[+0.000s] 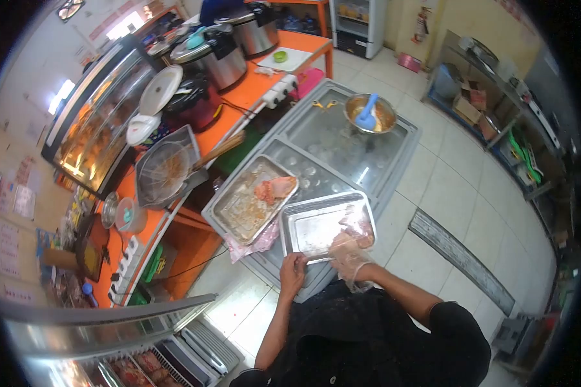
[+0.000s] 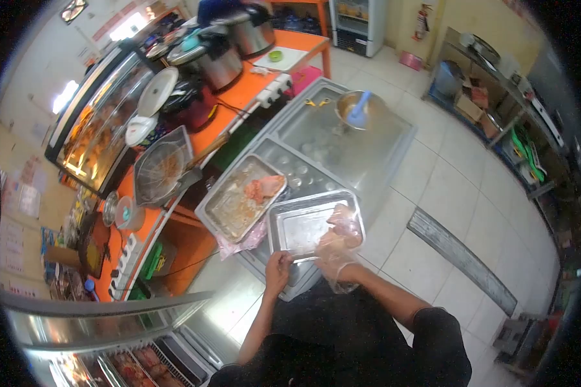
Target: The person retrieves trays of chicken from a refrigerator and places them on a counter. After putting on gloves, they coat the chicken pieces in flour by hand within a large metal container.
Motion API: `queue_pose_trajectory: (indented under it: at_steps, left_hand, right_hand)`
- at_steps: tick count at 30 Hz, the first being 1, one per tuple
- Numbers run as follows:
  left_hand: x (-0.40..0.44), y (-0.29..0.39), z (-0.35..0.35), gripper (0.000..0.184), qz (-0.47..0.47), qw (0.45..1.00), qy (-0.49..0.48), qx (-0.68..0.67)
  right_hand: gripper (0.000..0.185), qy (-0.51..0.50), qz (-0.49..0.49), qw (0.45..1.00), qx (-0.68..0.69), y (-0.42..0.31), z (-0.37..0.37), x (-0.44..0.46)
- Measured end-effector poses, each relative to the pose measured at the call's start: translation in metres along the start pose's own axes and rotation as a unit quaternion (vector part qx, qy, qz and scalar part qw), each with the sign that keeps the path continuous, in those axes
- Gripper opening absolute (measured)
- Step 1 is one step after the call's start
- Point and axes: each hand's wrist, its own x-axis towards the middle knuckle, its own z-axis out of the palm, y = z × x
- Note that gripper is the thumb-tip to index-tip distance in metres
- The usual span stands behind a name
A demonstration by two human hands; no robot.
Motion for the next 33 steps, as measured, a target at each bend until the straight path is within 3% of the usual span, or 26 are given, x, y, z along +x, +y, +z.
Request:
queue_pose_trajectory:
  at_steps: [1, 3, 4, 5, 7, 8, 10, 11, 14, 15, 16, 18, 20, 21, 23, 27, 29, 33]
  left_hand:
    - [-0.001, 0.002, 0.001, 0.014, 0.002, 1.0, -0.013, -0.001]
    - [0.0, 0.006, 0.004, 0.018, 0.005, 1.0, -0.001, 0.005]
    - [0.0, 0.008, 0.005, 0.02, 0.009, 1.0, 0.0, -0.002]
    - [-0.001, 0.007, 0.006, 0.02, 0.011, 1.0, -0.003, -0.001]
    - [-0.001, 0.006, 0.008, 0.02, 0.013, 1.0, -0.021, 0.009]
    - [-0.001, 0.001, 0.013, 0.02, 0.015, 1.0, -0.013, 0.011]
    - [-0.004, -0.014, 0.016, 0.019, 0.042, 0.999, -0.002, 0.026]
    - [-0.006, -0.007, 0.014, 0.019, -0.012, 1.0, -0.012, 0.011]
    - [-0.004, -0.01, 0.009, 0.017, 0.041, 0.998, 0.0, 0.052]
    - [-0.005, -0.009, 0.007, 0.015, 0.043, 0.999, -0.002, 0.029]
    - [-0.005, -0.008, 0.006, 0.014, 0.044, 0.998, -0.004, 0.035]
    - [-0.006, -0.002, 0.0, 0.013, 0.037, 0.998, -0.002, 0.05]
    - [-0.005, -0.002, 0.0, 0.013, 0.033, 0.998, -0.009, 0.057]
    - [-0.008, -0.004, 0.001, 0.013, 0.034, 0.998, 0.004, 0.047]
    - [-0.005, -0.005, -0.001, 0.012, 0.036, 0.998, 0.029, 0.031]
    - [-0.008, -0.004, -0.008, 0.015, 0.005, 0.999, 0.02, 0.026]
    - [-0.01, -0.004, -0.011, 0.015, 0.026, 0.999, 0.02, 0.028]
    - [-0.009, -0.007, -0.008, 0.015, 0.018, 0.999, 0.038, 0.021]
  right_hand:
    - [0.029, 0.004, 0.012, 1.0, 0.004, -0.005, 0.004, -0.001]
    - [0.024, 0.062, 0.125, 0.99, 0.008, -0.006, 0.01, -0.004]
    - [0.039, 0.094, 0.094, 0.988, 0.078, 0.005, 0.027, -0.006]
    - [0.039, 0.096, 0.096, 0.988, 0.079, 0.001, 0.026, -0.005]
    - [0.049, 0.229, 0.121, 0.955, -0.144, -0.009, 0.025, -0.002]
    - [0.049, 0.231, 0.113, 0.955, -0.145, -0.012, 0.016, -0.002]
    - [0.06, 0.105, 0.139, 0.97, -0.17, -0.021, -0.005, 0.015]
    - [0.068, 0.032, 0.14, 0.968, -0.205, -0.017, -0.007, 0.024]
    - [0.028, 0.019, 0.088, 0.949, -0.302, 0.026, 0.026, 0.046]
    - [0.03, -0.002, 0.07, 0.942, -0.329, 0.028, 0.021, 0.045]
    - [0.031, -0.08, 0.074, 0.949, -0.297, 0.019, 0.003, 0.043]
    - [0.012, -0.016, -0.02, 0.964, -0.263, 0.031, 0.004, 0.037]
    - [0.012, 0.005, 0.062, 0.962, -0.267, 0.051, 0.027, 0.043]
    - [0.012, 0.007, 0.052, 0.96, -0.276, 0.041, 0.011, 0.043]
    - [0.038, -0.082, -0.105, 0.978, -0.161, 0.021, -0.02, 0.033]
    - [0.046, -0.062, -0.19, 0.979, -0.037, 0.03, -0.011, 0.027]
    - [0.02, 0.047, -0.278, 0.958, 0.041, 0.023, -0.013, 0.023]
    - [0.023, 0.039, -0.27, 0.959, 0.076, 0.021, -0.021, 0.04]
